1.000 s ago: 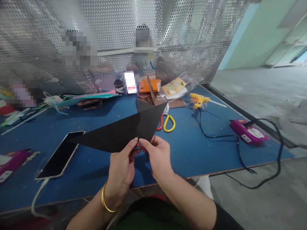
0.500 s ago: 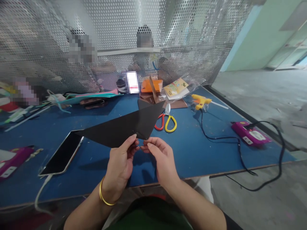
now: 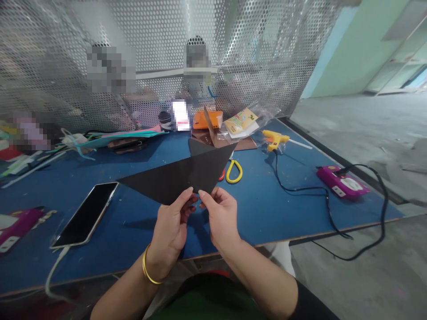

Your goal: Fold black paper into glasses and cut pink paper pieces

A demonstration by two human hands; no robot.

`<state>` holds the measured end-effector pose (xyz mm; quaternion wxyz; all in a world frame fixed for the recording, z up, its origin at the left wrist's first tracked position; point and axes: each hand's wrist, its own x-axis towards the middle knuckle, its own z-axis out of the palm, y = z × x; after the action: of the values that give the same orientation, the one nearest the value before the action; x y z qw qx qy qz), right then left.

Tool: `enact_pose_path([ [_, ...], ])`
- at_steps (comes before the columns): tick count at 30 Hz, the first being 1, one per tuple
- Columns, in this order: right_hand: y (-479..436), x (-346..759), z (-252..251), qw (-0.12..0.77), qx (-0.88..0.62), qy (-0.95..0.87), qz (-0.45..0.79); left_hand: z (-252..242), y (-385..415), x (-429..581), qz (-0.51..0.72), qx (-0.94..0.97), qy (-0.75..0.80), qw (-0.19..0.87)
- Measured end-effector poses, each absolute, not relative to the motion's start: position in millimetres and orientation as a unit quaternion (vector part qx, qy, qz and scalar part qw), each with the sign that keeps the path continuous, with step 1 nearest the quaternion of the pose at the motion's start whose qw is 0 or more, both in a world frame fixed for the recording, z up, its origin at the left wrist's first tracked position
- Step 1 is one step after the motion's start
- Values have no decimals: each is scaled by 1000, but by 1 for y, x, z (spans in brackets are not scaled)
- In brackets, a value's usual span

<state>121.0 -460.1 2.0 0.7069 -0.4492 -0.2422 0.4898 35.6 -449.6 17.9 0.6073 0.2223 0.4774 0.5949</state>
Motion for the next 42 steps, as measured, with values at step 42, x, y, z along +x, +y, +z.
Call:
enact_pose_path([
  [42,-460,120,18,719,-450,-134,513,4,-468,-10,588,542,481,359],
])
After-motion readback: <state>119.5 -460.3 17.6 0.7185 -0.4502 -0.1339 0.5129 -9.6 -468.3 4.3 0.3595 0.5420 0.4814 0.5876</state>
